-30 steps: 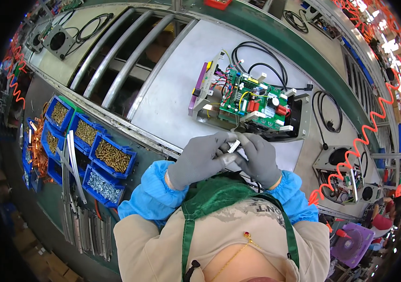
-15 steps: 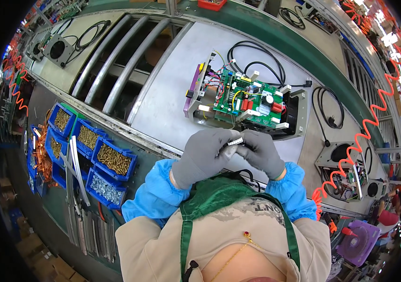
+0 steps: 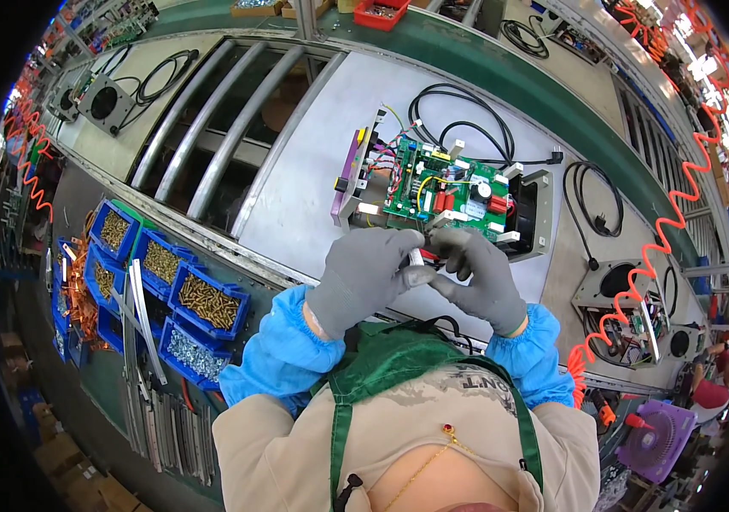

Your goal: Assembling components of a solar inverter or power supply unit using a power screwdriver.

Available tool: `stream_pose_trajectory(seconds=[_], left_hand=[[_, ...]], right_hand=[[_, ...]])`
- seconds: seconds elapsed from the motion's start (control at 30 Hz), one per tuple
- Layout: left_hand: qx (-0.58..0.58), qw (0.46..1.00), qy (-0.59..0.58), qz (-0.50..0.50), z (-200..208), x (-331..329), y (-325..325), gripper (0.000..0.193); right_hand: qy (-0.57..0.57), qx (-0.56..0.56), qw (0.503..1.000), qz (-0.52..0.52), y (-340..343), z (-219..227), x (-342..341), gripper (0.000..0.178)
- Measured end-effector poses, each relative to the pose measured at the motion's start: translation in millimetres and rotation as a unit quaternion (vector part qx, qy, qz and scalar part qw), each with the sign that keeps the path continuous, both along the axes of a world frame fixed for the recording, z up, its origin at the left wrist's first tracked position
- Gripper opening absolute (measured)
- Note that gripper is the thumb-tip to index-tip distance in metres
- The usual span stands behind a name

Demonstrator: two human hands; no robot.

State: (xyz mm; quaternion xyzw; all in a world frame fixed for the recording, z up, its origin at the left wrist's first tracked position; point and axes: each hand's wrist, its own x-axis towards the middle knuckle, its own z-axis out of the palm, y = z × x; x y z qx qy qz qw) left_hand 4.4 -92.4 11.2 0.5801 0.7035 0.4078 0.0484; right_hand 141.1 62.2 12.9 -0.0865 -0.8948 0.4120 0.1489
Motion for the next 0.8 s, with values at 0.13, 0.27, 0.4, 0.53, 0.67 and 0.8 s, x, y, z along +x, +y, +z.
stream_pose_trajectory(seconds=[0.13,0.27,0.4,0.53,0.67,0.8], left_hand=[[-0.039,0.975,-0.218,0.02,-25,0,12,0.04],[-0.076,0.768,-0.634,-0.035,-48,10,27,0.054],[-0.057,0.716,-0.693,-0.061,-56,14,33,0.054],[-0.055,0.695,-0.71,-0.104,-65,1,22,0.053],[-0.047,0.772,-0.631,-0.062,-68,-17,14,0.051],[-0.008,0.779,-0.626,-0.012,-72,-16,27,0.034]], right_hand=[[0.072,0.147,0.987,0.006,-4,8,-8,0.042],[0.029,0.254,0.966,-0.023,-6,12,-17,0.033],[-0.019,0.247,0.968,-0.035,-1,18,-23,0.025],[-0.023,0.188,0.981,-0.052,7,19,-25,0.017],[0.007,0.11,0.984,-0.143,7,27,-37,0.015],[-0.007,0.168,0.975,-0.146,-3,26,-64,0.012]])
